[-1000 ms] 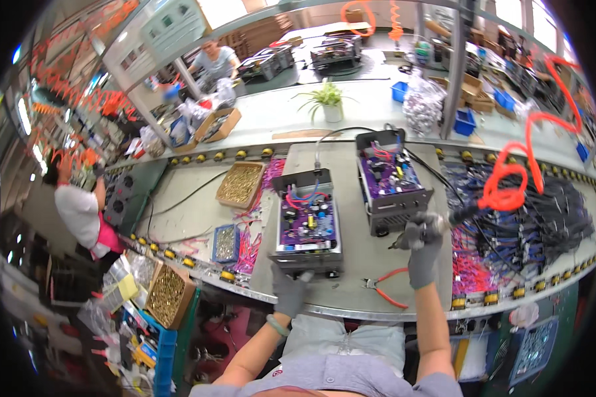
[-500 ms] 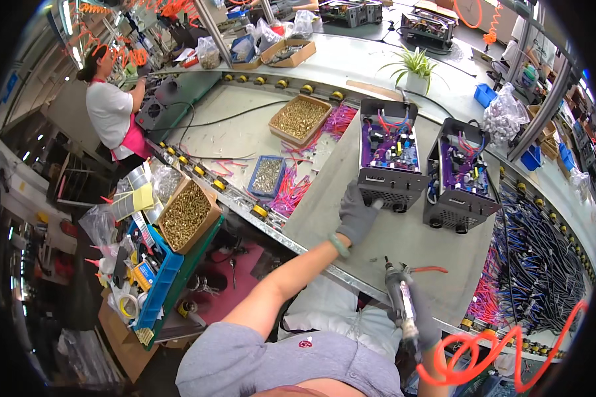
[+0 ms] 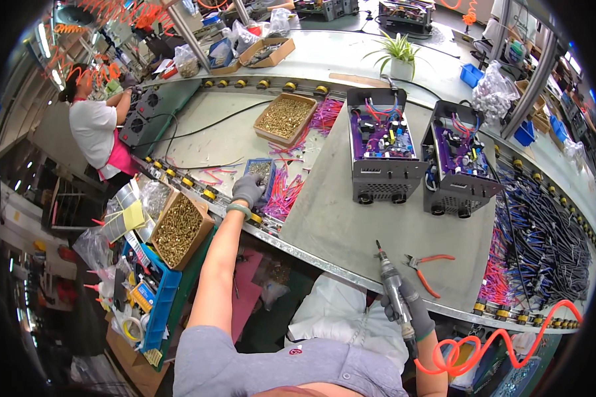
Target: The person assembles electronic devices on a factory workbench. They connect wires to circuit boards, use pliers to strip wire insulation, and use a pneumatic screwdriver to fasten screws into the device housings. The person handles multiple units sequentially, moving them along the assembly line.
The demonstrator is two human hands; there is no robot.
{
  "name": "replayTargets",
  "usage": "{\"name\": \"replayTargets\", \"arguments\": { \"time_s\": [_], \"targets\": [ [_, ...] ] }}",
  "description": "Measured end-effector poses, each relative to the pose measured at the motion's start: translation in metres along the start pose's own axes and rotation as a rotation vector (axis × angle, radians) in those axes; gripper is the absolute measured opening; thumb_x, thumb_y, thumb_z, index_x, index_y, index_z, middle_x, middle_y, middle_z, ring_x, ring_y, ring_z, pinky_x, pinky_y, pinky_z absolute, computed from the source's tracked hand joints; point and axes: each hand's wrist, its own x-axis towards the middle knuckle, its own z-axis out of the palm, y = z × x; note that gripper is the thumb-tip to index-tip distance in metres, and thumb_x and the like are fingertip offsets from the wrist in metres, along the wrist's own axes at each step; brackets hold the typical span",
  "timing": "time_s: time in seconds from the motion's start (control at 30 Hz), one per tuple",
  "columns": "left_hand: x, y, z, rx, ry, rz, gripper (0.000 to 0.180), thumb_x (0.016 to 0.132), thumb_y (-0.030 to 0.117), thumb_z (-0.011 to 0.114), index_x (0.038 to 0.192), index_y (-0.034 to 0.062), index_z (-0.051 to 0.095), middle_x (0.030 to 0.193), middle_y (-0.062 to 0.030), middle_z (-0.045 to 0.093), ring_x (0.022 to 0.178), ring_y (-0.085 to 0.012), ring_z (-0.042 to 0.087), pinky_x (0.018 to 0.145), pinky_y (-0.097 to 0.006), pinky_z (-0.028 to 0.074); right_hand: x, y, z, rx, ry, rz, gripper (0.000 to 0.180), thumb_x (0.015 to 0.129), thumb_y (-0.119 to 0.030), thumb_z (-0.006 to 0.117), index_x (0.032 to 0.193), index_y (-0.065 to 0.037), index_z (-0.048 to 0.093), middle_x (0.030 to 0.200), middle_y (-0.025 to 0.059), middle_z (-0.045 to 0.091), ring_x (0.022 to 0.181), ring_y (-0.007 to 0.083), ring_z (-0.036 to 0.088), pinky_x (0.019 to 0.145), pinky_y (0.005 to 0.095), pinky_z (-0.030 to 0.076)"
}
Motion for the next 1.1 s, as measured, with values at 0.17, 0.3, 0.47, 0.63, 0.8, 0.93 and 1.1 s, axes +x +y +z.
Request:
{"name": "replayTargets", "arguments": {
  "time_s": [0.17, 0.3, 0.47, 0.63, 0.8, 0.93, 1.1],
  "targets": [
    [0.017, 0.008, -0.001, -0.003, -0.034, -0.091, 0.026, 0.085, 0.033, 0.062, 0.105, 0.0184, 0.071, 0.106, -0.0132, 0.070, 0.099, -0.0334, 0.067, 0.085, -0.044, 0.053, -0.003, 0.002, 0.010, -0.060, 0.021, -0.040, 0.054, 0.094, -0.055, 0.051, 0.119, -0.007, 0.053, 0.081, 0.0114, 0.067, 0.054, 0.0143, 0.063, 0.046, 0.0258, 0.051],
    [0.029, -0.002, 0.005, -0.230, 0.083, -0.180, 0.026, 0.084, 0.031, 0.060, 0.099, 0.0136, 0.072, 0.100, -0.0172, 0.070, 0.096, -0.0369, 0.066, 0.085, -0.045, 0.052, -0.014, -0.004, 0.023, -0.078, 0.045, -0.099, 0.055, 0.094, -0.057, 0.050, 0.120, -0.009, 0.055, 0.081, 0.0109, 0.069, 0.054, 0.0154, 0.064, 0.044, 0.0252, 0.050],
    [0.027, -0.026, 0.021, -0.253, 0.149, -0.113, 0.033, 0.082, 0.029, 0.058, 0.103, 0.0056, 0.070, 0.097, -0.0258, 0.067, 0.094, -0.0422, 0.065, 0.083, -0.048, 0.051, -0.015, -0.006, 0.026, -0.153, 0.036, -0.123, 0.055, 0.093, -0.054, 0.051, 0.124, -0.009, 0.052, 0.081, 0.0093, 0.067, 0.057, 0.0120, 0.062, 0.048, 0.0230, 0.047],
    [0.023, -0.036, 0.027, -0.611, 0.139, -0.178, 0.025, 0.080, 0.019, 0.059, 0.087, -0.0001, 0.073, 0.075, -0.0158, 0.070, 0.066, -0.0242, 0.066, 0.065, -0.037, 0.051, -0.017, -0.014, 0.038, -0.174, 0.054, -0.132, 0.057, 0.091, -0.056, 0.055, 0.123, -0.008, 0.053, 0.080, 0.0067, 0.064, 0.057, 0.0099, 0.059, 0.050, 0.0224, 0.047],
    [0.041, -0.063, 0.049, -0.734, 0.231, -0.129, 0.025, 0.084, 0.013, 0.055, 0.090, -0.0067, 0.069, 0.067, -0.0091, 0.065, 0.058, -0.0181, 0.057, 0.059, -0.034, 0.047, -0.030, -0.022, 0.053, -0.188, 0.102, -0.147, 0.060, 0.091, -0.057, 0.056, 0.123, -0.006, 0.055, 0.080, 0.0050, 0.062, 0.063, 0.0079, 0.059, 0.055, 0.0222, 0.048],
    [0.028, -0.026, 0.034, -0.810, 0.229, -0.158, 0.023, 0.085, 0.013, 0.055, 0.089, -0.0051, 0.068, 0.067, -0.0083, 0.064, 0.054, -0.0173, 0.055, 0.053, -0.033, 0.046, -0.021, -0.013, 0.043, -0.182, 0.119, -0.141, 0.063, 0.090, -0.058, 0.058, 0.126, -0.006, 0.053, 0.081, 0.0042, 0.060, 0.065, 0.0071, 0.058, 0.055, 0.0219, 0.049],
    [0.021, -0.034, 0.034, -0.916, 0.282, -0.248, 0.020, 0.088, 0.013, 0.056, 0.079, -0.0029, 0.066, 0.065, -0.0076, 0.064, 0.048, -0.0150, 0.051, 0.047, -0.031, 0.041, -0.028, -0.022, 0.049, -0.167, 0.088, -0.168, 0.071, 0.085, -0.058, 0.064, 0.126, -0.001, 0.052, 0.091, 0.0041, 0.055, 0.077, 0.0115, 0.060, 0.058, 0.0255, 0.050]
  ]
}}
